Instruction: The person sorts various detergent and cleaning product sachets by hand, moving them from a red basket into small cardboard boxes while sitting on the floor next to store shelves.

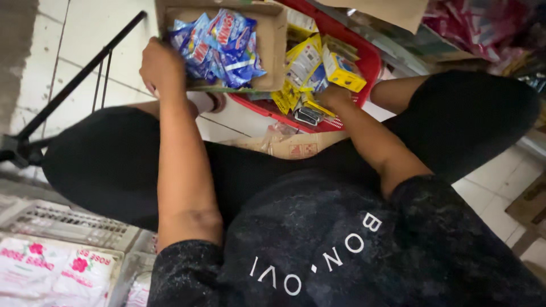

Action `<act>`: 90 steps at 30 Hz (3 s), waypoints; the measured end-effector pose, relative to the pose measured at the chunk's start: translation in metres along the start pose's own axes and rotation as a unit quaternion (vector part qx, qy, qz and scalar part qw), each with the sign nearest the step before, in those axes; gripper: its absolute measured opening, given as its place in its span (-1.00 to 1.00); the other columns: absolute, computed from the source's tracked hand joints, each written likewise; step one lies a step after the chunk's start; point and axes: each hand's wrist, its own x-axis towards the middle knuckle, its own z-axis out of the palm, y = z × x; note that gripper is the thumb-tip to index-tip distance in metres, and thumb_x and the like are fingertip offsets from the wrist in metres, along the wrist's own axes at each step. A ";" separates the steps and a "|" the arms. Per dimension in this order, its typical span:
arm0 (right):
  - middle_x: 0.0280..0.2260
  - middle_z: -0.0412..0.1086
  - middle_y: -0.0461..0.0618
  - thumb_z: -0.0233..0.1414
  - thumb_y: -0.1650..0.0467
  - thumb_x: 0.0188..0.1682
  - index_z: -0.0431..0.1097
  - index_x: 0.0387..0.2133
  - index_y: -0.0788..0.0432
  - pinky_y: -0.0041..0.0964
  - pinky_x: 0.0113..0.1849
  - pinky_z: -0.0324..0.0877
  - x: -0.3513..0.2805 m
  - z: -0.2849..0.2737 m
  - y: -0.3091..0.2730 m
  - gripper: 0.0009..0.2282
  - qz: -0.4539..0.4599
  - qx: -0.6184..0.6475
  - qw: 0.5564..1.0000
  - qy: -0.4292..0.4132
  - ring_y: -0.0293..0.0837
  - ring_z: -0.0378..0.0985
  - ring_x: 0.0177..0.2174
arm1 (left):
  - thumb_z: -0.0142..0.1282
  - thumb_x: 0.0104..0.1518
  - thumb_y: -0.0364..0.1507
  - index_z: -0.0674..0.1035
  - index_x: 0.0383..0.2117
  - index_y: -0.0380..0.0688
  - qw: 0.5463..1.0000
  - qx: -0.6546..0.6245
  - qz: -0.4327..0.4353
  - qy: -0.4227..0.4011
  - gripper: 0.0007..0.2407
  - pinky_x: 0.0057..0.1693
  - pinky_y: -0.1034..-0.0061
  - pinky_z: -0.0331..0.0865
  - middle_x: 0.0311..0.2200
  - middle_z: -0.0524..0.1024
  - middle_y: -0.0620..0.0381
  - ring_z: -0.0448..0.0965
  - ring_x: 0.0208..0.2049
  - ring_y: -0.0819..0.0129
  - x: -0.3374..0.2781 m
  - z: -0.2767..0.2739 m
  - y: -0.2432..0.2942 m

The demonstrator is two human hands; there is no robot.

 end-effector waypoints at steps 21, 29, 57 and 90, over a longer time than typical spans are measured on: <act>-0.03 0.39 0.11 0.14 0.37 -0.14 0.36 -0.04 0.02 0.20 -0.12 0.36 -0.016 -0.069 -0.020 -0.66 -0.049 -0.253 0.918 0.302 0.10 0.49 -0.11 | -0.03 0.21 -0.38 0.64 -0.35 -0.14 1.000 -0.001 0.016 -0.006 -0.82 -0.21 -0.02 0.46 -0.34 0.63 -0.14 0.64 -0.28 -0.16 -0.002 -0.013 -0.002; -0.18 0.50 0.16 0.30 0.14 -0.21 0.20 0.19 0.10 0.01 -0.25 0.47 -0.036 -0.143 -0.040 -0.29 -0.150 0.165 0.972 0.080 0.08 0.58 -0.24 | -0.01 0.22 -0.34 0.64 -0.35 -0.15 0.999 -0.001 0.036 0.023 -0.80 -0.22 -0.03 0.45 -0.36 0.63 -0.16 0.63 -0.31 -0.18 -0.002 -0.016 0.000; 0.33 -0.35 0.63 0.31 0.03 -0.32 -0.28 0.41 -0.03 0.08 0.14 0.26 0.049 -0.001 -0.006 0.08 0.070 0.174 0.980 0.071 0.48 0.13 0.21 | -0.01 0.20 -0.35 0.63 -0.32 -0.14 0.999 0.037 0.016 -0.012 -0.82 -0.18 -0.01 0.46 -0.34 0.63 -0.16 0.64 -0.28 -0.17 -0.005 -0.021 0.003; 0.12 0.39 0.05 0.16 0.49 -0.21 0.24 0.27 0.10 -0.10 0.14 0.27 -0.125 -0.290 -0.113 -0.35 -0.317 0.327 0.880 -0.135 -0.05 0.41 0.11 | -0.11 0.16 -0.42 0.60 -0.30 -0.08 0.997 0.016 0.042 0.063 -0.82 -0.19 0.02 0.45 -0.35 0.65 -0.03 0.68 -0.31 -0.01 0.002 0.034 0.004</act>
